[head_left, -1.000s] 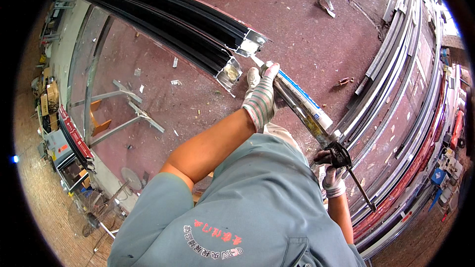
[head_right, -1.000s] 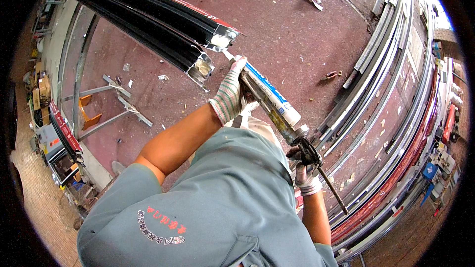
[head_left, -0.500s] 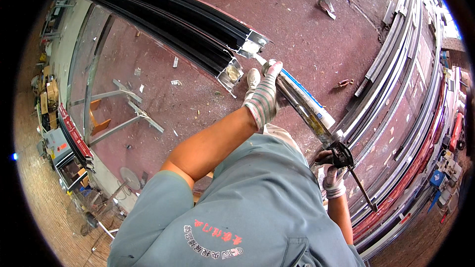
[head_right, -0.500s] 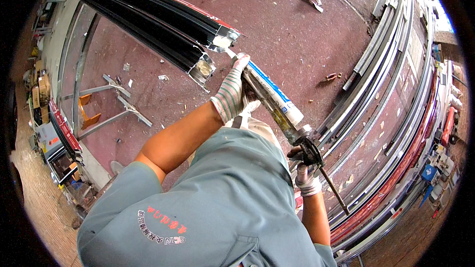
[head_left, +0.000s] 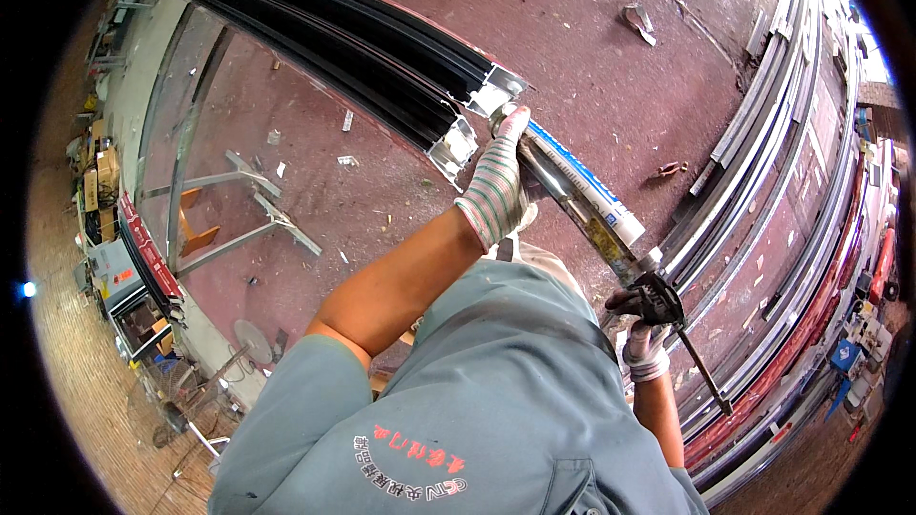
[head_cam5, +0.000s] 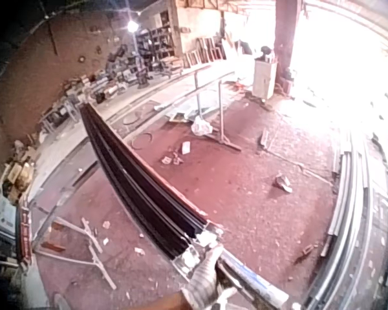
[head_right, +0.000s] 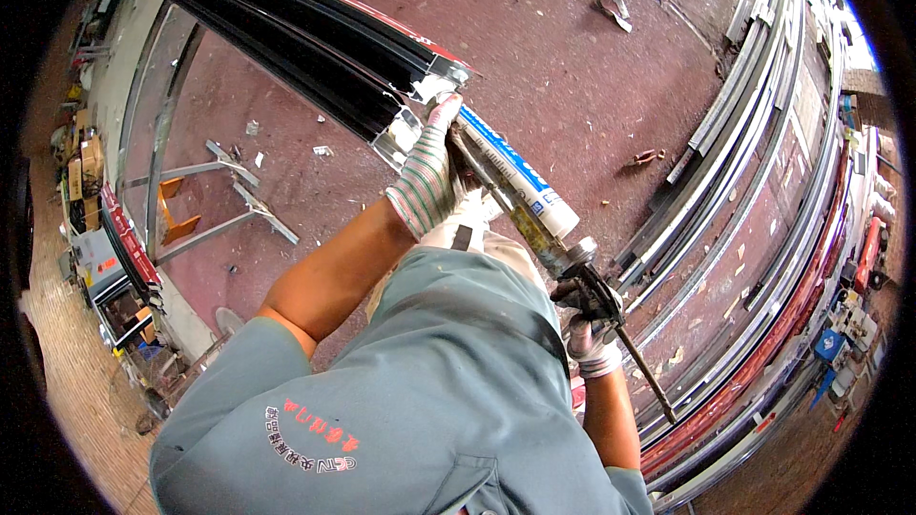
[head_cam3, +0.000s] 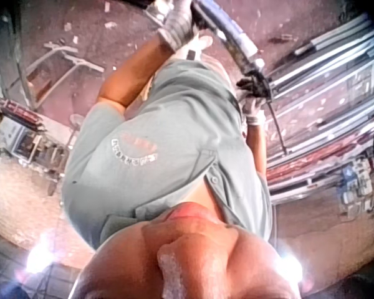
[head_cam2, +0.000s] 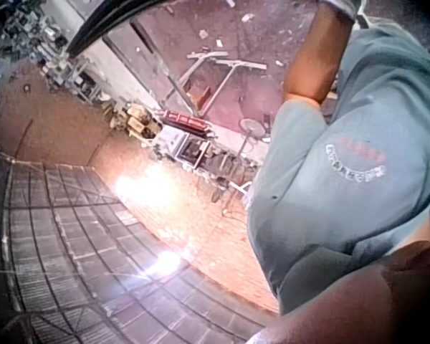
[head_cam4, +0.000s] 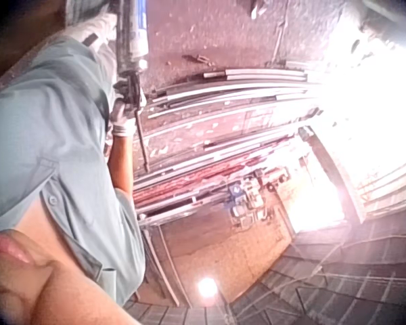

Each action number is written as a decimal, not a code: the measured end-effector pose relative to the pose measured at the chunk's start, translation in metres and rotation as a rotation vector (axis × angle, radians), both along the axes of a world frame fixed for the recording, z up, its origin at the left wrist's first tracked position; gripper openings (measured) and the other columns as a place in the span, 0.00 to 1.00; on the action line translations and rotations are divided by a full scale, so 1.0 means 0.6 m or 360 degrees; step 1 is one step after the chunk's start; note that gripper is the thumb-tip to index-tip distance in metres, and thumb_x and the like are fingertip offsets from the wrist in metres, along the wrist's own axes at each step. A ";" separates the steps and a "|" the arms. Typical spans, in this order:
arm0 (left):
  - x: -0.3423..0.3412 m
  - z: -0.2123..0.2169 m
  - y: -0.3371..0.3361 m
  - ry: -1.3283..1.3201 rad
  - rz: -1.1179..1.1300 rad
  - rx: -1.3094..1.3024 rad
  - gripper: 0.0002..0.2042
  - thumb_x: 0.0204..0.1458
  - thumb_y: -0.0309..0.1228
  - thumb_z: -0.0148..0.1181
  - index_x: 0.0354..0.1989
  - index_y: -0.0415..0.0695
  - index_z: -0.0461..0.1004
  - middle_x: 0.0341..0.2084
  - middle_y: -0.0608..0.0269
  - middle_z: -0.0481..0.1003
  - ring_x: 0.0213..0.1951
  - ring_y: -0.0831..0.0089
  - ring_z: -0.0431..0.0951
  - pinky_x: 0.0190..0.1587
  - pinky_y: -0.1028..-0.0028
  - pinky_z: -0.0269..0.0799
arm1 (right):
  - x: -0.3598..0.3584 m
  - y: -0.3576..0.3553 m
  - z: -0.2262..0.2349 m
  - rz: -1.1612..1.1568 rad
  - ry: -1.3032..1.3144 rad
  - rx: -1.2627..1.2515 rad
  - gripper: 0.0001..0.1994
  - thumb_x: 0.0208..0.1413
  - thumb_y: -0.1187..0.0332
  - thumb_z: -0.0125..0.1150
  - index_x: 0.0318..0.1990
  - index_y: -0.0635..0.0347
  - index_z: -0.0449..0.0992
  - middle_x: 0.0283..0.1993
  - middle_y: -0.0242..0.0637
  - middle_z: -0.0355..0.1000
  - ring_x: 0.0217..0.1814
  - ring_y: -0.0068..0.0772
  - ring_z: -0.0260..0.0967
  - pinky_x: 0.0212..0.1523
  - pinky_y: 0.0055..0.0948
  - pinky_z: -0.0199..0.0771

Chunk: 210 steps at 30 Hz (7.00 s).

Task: The person uses a caulking gun to apply sealant along the edges of long metal profiles. They move between profiles and apply sealant to multiple sections, then set the tool down.

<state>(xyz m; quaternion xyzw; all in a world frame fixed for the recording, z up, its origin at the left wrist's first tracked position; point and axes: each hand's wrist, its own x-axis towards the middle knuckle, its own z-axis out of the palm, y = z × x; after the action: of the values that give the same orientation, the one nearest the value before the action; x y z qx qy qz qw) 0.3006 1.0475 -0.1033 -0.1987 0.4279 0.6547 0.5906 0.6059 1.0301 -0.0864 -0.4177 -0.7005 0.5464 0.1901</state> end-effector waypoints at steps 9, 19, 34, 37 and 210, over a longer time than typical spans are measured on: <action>0.002 0.005 0.032 0.0033 -0.0062 -0.0052 0.23 0.52 0.54 0.63 0.44 0.48 0.68 0.33 0.65 0.72 0.33 0.72 0.77 0.37 0.62 0.82 | 0.020 0.004 -0.015 -0.0138 0.0362 -0.0279 0.38 0.51 0.29 0.53 0.43 0.62 0.74 0.42 0.38 0.73 0.40 0.32 0.72 0.42 0.34 0.74; -0.003 0.001 0.063 0.0161 -0.0203 -0.0017 0.28 0.52 0.59 0.60 0.49 0.49 0.67 0.39 0.64 0.71 0.37 0.73 0.75 0.40 0.63 0.79 | 0.003 0.018 0.000 -0.0206 0.0299 -0.0280 0.42 0.48 0.25 0.51 0.43 0.63 0.75 0.41 0.37 0.74 0.42 0.31 0.72 0.44 0.33 0.72; 0.003 -0.009 0.033 0.0099 -0.0084 -0.0040 0.24 0.52 0.55 0.62 0.44 0.49 0.66 0.33 0.65 0.72 0.32 0.72 0.78 0.35 0.64 0.82 | 0.016 0.004 -0.002 -0.0135 0.0242 -0.0291 0.40 0.51 0.27 0.50 0.42 0.63 0.76 0.38 0.38 0.74 0.40 0.31 0.72 0.42 0.33 0.72; 0.003 -0.014 0.021 0.0064 -0.0035 -0.0045 0.25 0.52 0.54 0.63 0.45 0.48 0.65 0.34 0.65 0.72 0.33 0.71 0.78 0.36 0.61 0.82 | 0.016 0.007 0.003 -0.0082 0.0206 -0.0257 0.40 0.51 0.27 0.49 0.39 0.63 0.76 0.38 0.38 0.74 0.39 0.32 0.72 0.41 0.33 0.72; 0.092 -0.070 0.073 -0.0079 -0.0237 -0.0231 0.23 0.52 0.56 0.62 0.45 0.54 0.65 0.31 0.65 0.72 0.31 0.68 0.78 0.33 0.60 0.83 | 0.086 0.040 0.128 -0.0549 0.0318 -0.0941 0.27 0.63 0.45 0.49 0.48 0.66 0.70 0.23 0.35 0.66 0.15 0.25 0.57 0.20 0.29 0.62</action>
<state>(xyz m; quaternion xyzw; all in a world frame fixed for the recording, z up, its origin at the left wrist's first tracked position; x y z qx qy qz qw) 0.3557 1.0913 -0.1451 -0.2248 0.4729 0.5711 0.6322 0.6573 1.0542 -0.0098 -0.5114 -0.4090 0.7236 0.2182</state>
